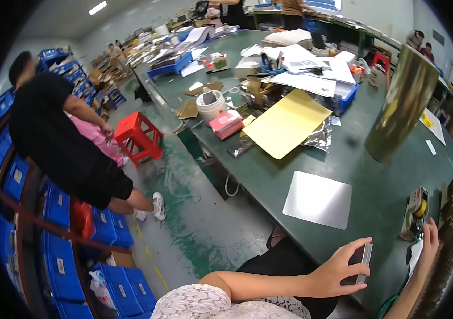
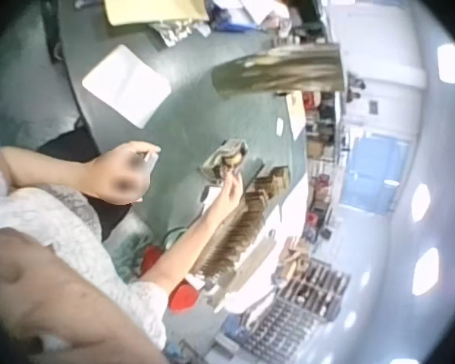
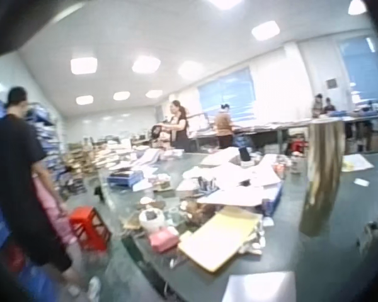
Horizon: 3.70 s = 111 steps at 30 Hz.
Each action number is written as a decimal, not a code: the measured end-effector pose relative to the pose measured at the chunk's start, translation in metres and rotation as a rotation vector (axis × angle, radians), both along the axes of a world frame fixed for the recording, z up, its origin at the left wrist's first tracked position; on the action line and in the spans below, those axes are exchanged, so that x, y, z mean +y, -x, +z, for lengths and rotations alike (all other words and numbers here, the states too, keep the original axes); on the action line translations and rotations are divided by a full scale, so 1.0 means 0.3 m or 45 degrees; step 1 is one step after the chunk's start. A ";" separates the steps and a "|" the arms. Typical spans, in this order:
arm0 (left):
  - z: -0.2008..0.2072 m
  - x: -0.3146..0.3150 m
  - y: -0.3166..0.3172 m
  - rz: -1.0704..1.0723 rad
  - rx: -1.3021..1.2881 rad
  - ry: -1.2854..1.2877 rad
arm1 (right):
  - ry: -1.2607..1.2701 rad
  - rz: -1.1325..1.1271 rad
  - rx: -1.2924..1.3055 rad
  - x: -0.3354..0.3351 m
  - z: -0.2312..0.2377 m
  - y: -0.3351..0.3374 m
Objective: The person places small rectangular metallic items into clear plastic sleeves and folds the top to seal them. The person repeats this process for multiple items, handling them one at a time.
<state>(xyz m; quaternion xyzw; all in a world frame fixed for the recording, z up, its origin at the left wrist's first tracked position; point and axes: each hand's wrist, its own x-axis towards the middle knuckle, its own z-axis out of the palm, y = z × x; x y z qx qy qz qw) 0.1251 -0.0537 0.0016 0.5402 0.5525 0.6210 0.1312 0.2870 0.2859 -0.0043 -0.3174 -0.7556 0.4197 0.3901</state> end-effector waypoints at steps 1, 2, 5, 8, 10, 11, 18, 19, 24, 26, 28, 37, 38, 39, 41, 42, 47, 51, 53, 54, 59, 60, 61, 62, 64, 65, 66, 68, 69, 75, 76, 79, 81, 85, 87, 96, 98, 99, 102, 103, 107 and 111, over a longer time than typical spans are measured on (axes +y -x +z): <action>-0.001 -0.008 -0.006 0.000 -0.020 0.004 | 0.037 0.003 -0.025 0.000 -0.039 -0.039; -0.003 -0.012 -0.008 -0.016 -0.041 0.004 | 0.070 -0.011 -0.049 -0.003 -0.073 -0.087; 0.023 -0.023 -0.010 -0.009 -0.057 0.032 | 0.101 0.000 -0.228 -0.010 -0.138 -0.108; 0.047 -0.015 -0.002 -0.056 -0.153 0.114 | 0.041 0.072 -0.285 -0.016 -0.098 -0.102; 0.062 0.009 0.010 -0.095 -0.218 0.148 | 0.077 0.048 -0.334 -0.030 -0.038 -0.146; 0.057 0.021 0.017 -0.109 -0.250 0.134 | 0.046 -0.015 -0.388 -0.064 -0.004 -0.151; 0.072 0.028 0.026 -0.020 -0.180 0.256 | 0.021 -0.089 -0.588 -0.104 0.032 -0.033; 0.080 0.026 0.032 -0.044 -0.176 0.269 | 0.026 -0.081 -0.496 -0.120 0.047 -0.022; 0.086 0.041 0.021 -0.128 -0.241 0.313 | 0.267 0.005 -0.214 -0.129 0.023 -0.090; 0.082 0.045 0.024 -0.138 -0.235 0.345 | 0.347 -0.001 -0.214 -0.157 0.020 -0.136; 0.087 0.021 0.029 -0.128 -0.254 0.352 | 0.380 0.033 -0.082 -0.278 0.121 -0.110; 0.076 0.029 0.022 -0.056 -0.087 0.318 | 0.792 0.619 0.307 -0.770 0.178 -0.018; 0.075 0.034 0.021 -0.048 -0.108 0.312 | 0.808 0.597 0.321 -0.778 0.173 -0.009; 0.076 0.033 0.022 -0.047 -0.094 0.316 | 0.816 0.578 0.333 -0.787 0.172 -0.003; 0.076 0.031 0.028 -0.046 -0.066 0.327 | 0.831 0.554 0.342 -0.803 0.158 0.007; 0.074 0.033 0.028 -0.048 -0.087 0.304 | 0.820 0.551 0.334 -0.807 0.154 0.012; 0.040 0.035 0.021 -0.042 -0.188 0.232 | 0.707 0.519 0.270 -0.820 0.141 0.038; 0.015 0.028 0.035 -0.131 -0.339 0.225 | 0.438 0.439 0.115 -0.814 0.124 0.044; 0.021 0.019 0.057 -0.201 -0.290 0.205 | 0.329 0.395 0.036 -0.806 0.128 0.050; 0.022 0.018 0.063 -0.220 -0.248 0.188 | 0.294 0.414 0.045 -0.803 0.124 0.050; 0.001 0.012 0.077 -0.192 -0.103 0.216 | 0.865 0.460 0.270 -0.786 0.166 0.098; 0.000 0.015 0.077 -0.169 -0.085 0.224 | 0.906 0.515 0.209 -0.774 0.168 0.107; -0.002 0.016 0.076 -0.155 -0.089 0.223 | 0.947 0.571 0.146 -0.760 0.167 0.118; -0.005 0.015 0.074 -0.140 -0.094 0.223 | 0.988 0.627 0.082 -0.745 0.165 0.130; -0.009 0.020 0.072 -0.128 -0.085 0.218 | 1.005 0.635 0.080 -0.715 0.152 0.166; -0.010 0.023 0.072 -0.127 -0.075 0.210 | 1.026 0.645 0.083 -0.693 0.142 0.186; -0.009 0.026 0.072 -0.124 -0.061 0.203 | 1.046 0.657 0.087 -0.674 0.138 0.206; -0.007 0.027 0.070 -0.111 -0.049 0.224 | 1.055 0.657 0.055 -0.650 0.137 0.251; -0.009 0.028 0.067 -0.100 -0.047 0.231 | 1.062 0.645 0.037 -0.636 0.131 0.274; -0.034 0.020 0.077 -0.127 -0.081 0.361 | 0.827 0.590 0.030 -0.634 0.119 0.293; -0.031 0.015 0.085 -0.143 -0.065 0.385 | 0.834 0.583 0.090 -0.641 0.118 0.275; -0.012 -0.003 0.107 -0.162 -0.045 0.427 | 0.815 0.612 0.081 -0.668 0.106 0.189; -0.013 -0.025 0.120 -0.175 -0.153 0.464 | 0.848 0.598 0.046 -0.705 0.095 0.130; -0.023 -0.076 0.151 -0.171 -0.261 0.428 | 0.611 0.559 -0.120 -0.758 0.051 0.053; -0.041 -0.081 0.156 -0.172 -0.319 0.327 | 0.770 0.515 -0.077 -0.778 0.038 0.041; 0.024 -0.108 0.165 -0.513 -0.810 0.169 | 1.528 0.713 0.386 -0.842 0.004 0.037; 0.030 -0.104 0.157 -0.580 -0.798 0.189 | 1.842 0.871 0.622 -0.865 0.030 0.050; 0.033 -0.103 0.151 -0.587 -0.749 0.236 | 1.771 0.666 0.493 -0.875 0.025 0.047; 0.029 -0.092 0.176 -0.554 -0.464 0.414 | 1.507 0.358 0.431 -0.873 0.045 0.051; 0.021 -0.090 0.200 -0.588 -0.429 0.484 | 1.436 0.282 0.428 -0.869 0.075 0.051; 0.057 -0.074 0.328 -0.367 0.166 0.604 | 1.281 0.211 0.395 -0.825 0.077 0.021; 0.004 -0.015 0.392 -0.053 0.912 0.776 | 1.148 0.116 0.372 -0.791 0.071 0.004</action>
